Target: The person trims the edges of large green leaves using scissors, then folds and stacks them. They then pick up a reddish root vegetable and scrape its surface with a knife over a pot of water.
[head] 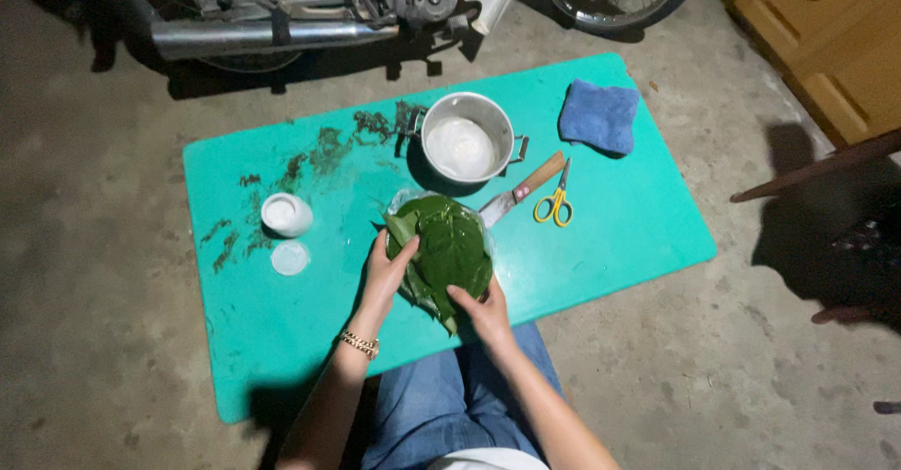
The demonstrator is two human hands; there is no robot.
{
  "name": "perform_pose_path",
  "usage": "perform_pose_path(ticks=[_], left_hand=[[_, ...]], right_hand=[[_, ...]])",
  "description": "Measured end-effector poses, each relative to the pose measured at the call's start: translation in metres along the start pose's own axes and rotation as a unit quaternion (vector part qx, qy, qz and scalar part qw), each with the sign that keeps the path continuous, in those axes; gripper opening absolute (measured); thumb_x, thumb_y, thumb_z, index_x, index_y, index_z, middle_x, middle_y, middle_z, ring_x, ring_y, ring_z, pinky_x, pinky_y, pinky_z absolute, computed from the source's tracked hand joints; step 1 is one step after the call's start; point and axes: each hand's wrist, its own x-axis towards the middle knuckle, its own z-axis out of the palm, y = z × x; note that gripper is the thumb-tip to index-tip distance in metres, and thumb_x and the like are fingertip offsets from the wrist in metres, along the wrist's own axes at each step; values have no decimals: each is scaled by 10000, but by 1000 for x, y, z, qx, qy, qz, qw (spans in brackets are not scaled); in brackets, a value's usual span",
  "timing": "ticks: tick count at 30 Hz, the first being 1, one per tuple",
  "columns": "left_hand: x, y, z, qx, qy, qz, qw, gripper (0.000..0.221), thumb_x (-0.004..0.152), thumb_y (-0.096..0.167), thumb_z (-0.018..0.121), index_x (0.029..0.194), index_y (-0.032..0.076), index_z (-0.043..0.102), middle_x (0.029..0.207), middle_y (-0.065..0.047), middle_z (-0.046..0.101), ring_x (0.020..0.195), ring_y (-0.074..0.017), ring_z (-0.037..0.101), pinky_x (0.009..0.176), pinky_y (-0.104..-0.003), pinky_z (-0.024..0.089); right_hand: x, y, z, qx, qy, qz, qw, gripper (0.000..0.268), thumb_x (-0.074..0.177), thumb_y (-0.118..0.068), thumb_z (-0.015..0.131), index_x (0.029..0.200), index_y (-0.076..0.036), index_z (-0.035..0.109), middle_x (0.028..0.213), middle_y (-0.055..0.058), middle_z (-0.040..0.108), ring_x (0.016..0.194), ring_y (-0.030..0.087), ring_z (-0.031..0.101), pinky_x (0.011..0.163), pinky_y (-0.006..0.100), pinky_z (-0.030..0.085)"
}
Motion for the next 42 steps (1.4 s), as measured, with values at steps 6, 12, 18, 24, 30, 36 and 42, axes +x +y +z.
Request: perform_pose_path(ticks=[6,12,18,24,30,36,42], left_hand=[[-28,15,-5,223,103,156,957,520,966,346,702,1337,0,588,1279,-172,685,1165,-285,655,1014,-367,497],[-104,3,-163,496,399,212,741,553,876,429,861,1220,52,647,1212,-153,625,1183,-349,580,1051,-483,468],[-56,-23,-258,397,394,-138,817,902,675,660,856,1242,-21,684,1187,-286,718,1150,-459,674,978,-582,519],[-28,-22,-240,491,438,-28,753,819,609,570,983,1162,6,768,1072,-222,748,994,-432,681,862,-579,484],[18,-5,-198,400,367,-64,838,715,632,596,904,1114,91,751,1089,-158,760,1047,-389,719,977,-589,483],[78,11,-154,466,357,-2,810,806,595,625,944,1172,106,728,1104,-181,740,1054,-409,671,965,-619,423],[129,-2,-118,443,312,-29,840,853,579,673,889,1205,116,728,1205,-159,742,1132,-384,685,1031,-602,449]], right_hand=[[43,5,-156,-196,53,21,979,195,924,-176,735,1043,-24,761,880,48,743,710,95,619,642,262,511],[143,-101,-343,-535,282,-127,786,423,943,-349,718,1175,4,709,1147,259,685,1030,394,653,877,463,516],[203,-121,-388,-405,318,126,848,596,855,-553,755,1123,-21,756,1095,217,724,1019,374,676,888,487,512],[178,-106,-397,-414,384,171,808,666,809,-694,763,1090,-92,799,964,165,744,921,343,686,860,505,509],[134,-110,-430,-435,438,159,770,629,840,-673,821,998,-65,815,938,153,737,896,321,672,883,480,493],[102,-113,-456,-377,498,127,770,573,848,-572,850,1046,-36,797,1031,164,745,959,329,685,922,463,498],[93,-129,-471,-356,524,141,760,546,901,-550,822,1130,-56,779,1126,188,734,1026,338,674,946,461,488]])
